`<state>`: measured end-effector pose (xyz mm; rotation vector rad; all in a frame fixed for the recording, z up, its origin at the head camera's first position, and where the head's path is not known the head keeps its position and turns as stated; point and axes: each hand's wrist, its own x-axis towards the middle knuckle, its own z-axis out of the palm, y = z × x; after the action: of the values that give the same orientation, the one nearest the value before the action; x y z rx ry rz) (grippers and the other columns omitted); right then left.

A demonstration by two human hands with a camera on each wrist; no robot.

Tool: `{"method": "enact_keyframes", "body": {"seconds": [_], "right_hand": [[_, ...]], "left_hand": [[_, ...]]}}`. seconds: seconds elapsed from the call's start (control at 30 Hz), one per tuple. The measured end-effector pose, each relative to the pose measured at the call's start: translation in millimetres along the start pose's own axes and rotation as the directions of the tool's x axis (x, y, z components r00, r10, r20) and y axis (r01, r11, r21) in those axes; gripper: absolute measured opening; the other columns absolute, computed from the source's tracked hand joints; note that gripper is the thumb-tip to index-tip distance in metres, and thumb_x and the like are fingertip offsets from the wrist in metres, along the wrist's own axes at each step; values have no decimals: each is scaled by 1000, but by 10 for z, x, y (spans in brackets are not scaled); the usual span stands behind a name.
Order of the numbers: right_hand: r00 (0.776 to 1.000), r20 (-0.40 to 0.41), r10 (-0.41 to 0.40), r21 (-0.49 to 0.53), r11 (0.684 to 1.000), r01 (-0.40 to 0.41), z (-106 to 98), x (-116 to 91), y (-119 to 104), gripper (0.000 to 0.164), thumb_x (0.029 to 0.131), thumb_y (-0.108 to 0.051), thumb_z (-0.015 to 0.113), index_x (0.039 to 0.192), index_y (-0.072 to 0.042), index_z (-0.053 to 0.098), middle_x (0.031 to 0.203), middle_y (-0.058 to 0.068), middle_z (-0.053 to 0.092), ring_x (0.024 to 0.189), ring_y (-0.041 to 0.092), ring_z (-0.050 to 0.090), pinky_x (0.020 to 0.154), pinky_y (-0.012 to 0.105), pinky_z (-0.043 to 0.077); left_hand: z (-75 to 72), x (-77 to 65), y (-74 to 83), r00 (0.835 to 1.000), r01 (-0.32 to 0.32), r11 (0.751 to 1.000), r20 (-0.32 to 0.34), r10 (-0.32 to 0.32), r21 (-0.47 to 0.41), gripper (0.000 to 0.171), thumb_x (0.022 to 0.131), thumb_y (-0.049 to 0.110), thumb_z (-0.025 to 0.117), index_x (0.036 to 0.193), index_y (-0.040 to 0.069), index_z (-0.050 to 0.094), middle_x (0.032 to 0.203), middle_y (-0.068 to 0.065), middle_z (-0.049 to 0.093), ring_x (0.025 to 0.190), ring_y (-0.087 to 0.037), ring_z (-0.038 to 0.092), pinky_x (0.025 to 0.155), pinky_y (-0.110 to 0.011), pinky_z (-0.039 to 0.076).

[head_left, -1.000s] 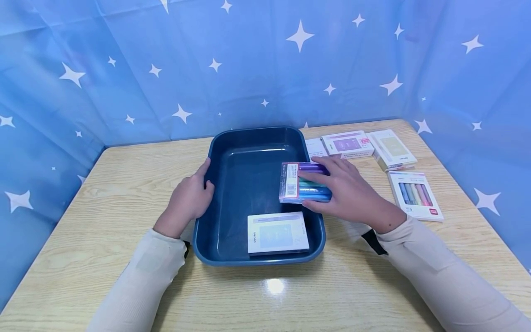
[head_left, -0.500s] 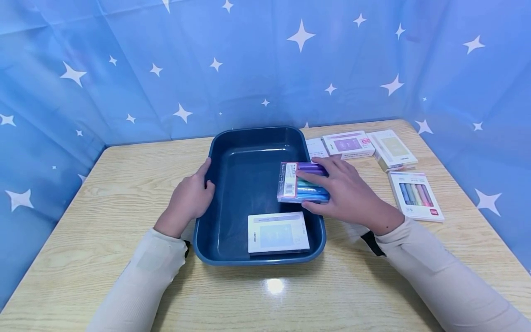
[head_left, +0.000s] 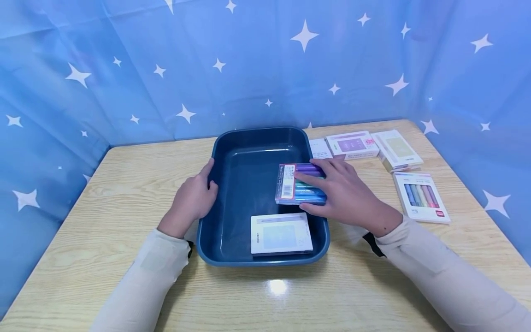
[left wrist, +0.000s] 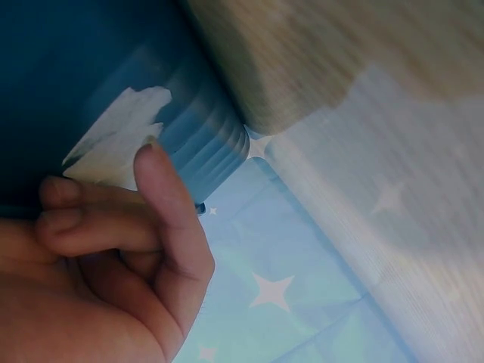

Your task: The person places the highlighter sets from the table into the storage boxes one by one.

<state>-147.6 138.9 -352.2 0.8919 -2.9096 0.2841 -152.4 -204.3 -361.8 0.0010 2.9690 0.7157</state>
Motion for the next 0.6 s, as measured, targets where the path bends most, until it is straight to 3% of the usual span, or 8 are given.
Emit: {"method": "enact_keyframes", "body": {"seconds": [0.23,0.6], "right_hand": [[999,39,12,-14,1000,-12,-11,56,-58,72,83,-63,69,147,-34,51,156,16,37,140,38,35,110,64,30],[999,12,-32,-16,999,32,-14,120,-99,73,82,-63,71,146,-31,54,153,17,41,137,37,38,108,61,31]], "left_hand": [[-8,8,-6,1000,-7,1000,-4,7,5,64,103,21,40,162,16,17,55,-6,48,43,-22,51,44,-30,43],[3,13,-20,1000,-2,1000,2,2,-6,64,103,21,40,162,17,16,56,-6,48,44,-22,52,45,-30,43]]}}
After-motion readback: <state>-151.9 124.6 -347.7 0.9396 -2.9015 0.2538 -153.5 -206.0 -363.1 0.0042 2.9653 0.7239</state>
